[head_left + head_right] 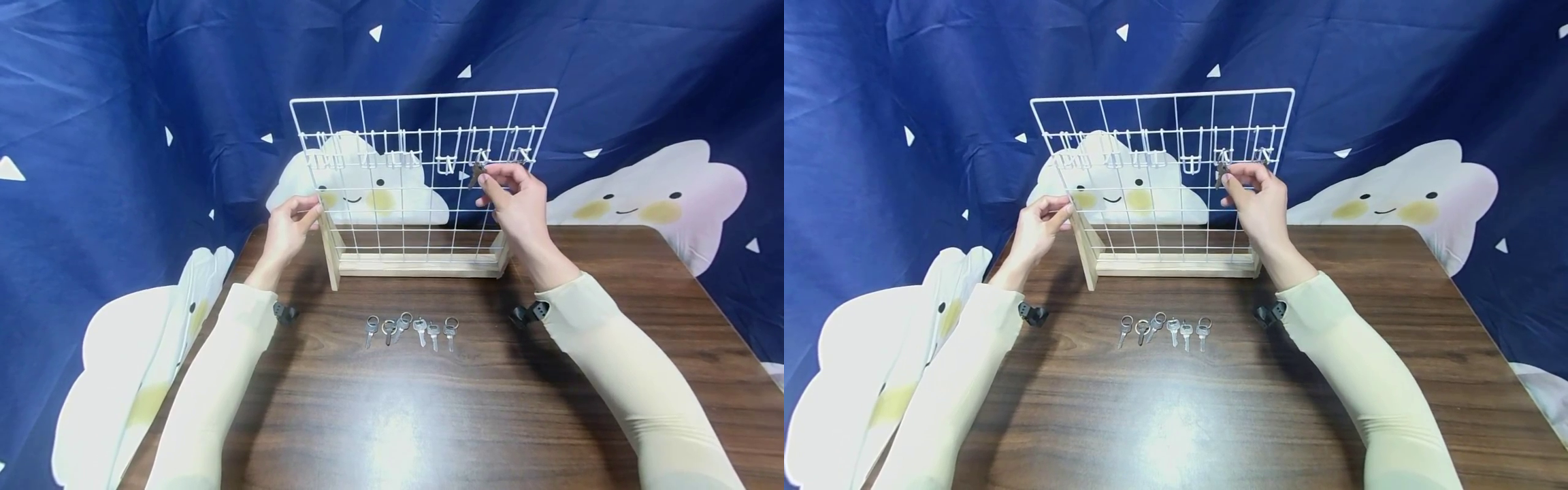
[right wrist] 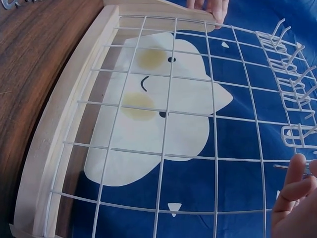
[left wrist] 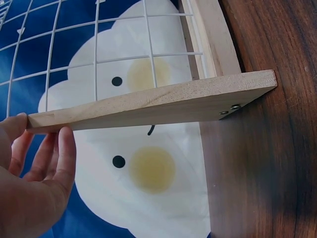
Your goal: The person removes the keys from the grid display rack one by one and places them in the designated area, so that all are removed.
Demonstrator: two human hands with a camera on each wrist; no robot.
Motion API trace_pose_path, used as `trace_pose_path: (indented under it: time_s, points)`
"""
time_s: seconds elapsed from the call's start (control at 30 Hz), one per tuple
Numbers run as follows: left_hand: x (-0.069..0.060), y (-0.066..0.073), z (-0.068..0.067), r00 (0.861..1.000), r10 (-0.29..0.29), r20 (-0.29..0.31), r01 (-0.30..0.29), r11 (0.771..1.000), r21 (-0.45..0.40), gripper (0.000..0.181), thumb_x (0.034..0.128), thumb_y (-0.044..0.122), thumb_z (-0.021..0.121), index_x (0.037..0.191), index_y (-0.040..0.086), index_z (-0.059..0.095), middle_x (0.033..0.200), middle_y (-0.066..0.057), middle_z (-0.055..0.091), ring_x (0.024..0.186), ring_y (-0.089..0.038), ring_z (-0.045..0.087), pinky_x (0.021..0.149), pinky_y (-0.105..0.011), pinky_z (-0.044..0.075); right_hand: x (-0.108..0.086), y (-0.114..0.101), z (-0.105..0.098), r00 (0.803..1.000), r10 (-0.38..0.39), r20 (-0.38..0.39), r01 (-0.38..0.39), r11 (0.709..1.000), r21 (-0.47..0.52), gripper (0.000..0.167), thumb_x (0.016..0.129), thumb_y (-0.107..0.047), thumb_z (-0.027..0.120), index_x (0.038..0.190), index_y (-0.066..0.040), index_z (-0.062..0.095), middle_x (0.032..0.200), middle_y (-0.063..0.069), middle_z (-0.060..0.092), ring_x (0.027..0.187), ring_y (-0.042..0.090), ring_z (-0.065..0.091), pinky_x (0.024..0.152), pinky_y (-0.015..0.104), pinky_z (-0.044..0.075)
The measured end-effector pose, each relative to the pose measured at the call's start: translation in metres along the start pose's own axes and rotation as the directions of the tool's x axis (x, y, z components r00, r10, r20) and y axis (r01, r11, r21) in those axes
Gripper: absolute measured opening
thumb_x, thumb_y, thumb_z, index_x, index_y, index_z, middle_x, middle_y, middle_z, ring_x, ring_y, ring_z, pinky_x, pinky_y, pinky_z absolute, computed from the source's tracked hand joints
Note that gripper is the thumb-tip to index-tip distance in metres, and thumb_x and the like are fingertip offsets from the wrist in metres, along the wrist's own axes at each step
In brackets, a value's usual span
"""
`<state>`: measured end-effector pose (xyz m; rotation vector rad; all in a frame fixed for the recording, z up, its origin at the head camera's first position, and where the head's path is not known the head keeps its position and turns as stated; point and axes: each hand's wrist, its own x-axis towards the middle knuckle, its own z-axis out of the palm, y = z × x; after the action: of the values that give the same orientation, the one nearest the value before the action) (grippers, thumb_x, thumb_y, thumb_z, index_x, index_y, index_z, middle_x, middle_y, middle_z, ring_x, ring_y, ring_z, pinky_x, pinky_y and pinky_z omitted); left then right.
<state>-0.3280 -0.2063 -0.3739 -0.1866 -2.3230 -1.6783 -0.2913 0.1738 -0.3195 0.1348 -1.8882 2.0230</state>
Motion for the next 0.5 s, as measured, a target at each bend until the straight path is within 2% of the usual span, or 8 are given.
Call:
trace_pose_path:
  time_s: [0.13,0.33,0.5]
  points:
    - [-0.001,-0.001,0.000,1.000,0.002,-0.002,-0.002,1.000,0.000,0.032,0.0948,0.020,0.070,0.121,0.001,0.067,0.135,-0.012,0.065,0.095,-0.008,0.069,0.088,-0.042,0.064,0.000,-0.001,0.001,1.000,-0.009,0.003,0.009,1.000,0.028,0.011,0.089,-0.012,0.075,0.100,-0.011,0.072,0.080,-0.004,0.071,0.055,0.008,0.066,0.034,0.013,0.036]
    - [-0.002,0.001,0.000,1.000,0.000,0.001,0.000,1.000,0.013,0.034,0.0948,0.021,0.070,0.122,0.001,0.067,0.134,-0.014,0.065,0.094,-0.008,0.069,0.082,-0.027,0.065,-0.004,-0.005,0.000,0.999,-0.033,0.004,0.032,0.997,0.067,0.010,0.089,-0.008,0.075,0.099,-0.007,0.071,0.075,-0.004,0.071,0.052,0.009,0.064,0.034,0.014,0.036]
    - [-0.001,0.002,0.000,1.000,-0.003,0.010,0.003,1.000,0.003,0.036,0.0949,0.021,0.070,0.123,-0.001,0.066,0.133,-0.016,0.066,0.098,-0.017,0.070,0.085,-0.031,0.065,-0.010,-0.010,-0.004,0.998,-0.055,0.023,0.052,0.995,0.085,0.011,0.088,-0.008,0.075,0.098,-0.005,0.071,0.072,-0.004,0.071,0.051,0.010,0.064,0.035,0.014,0.037]
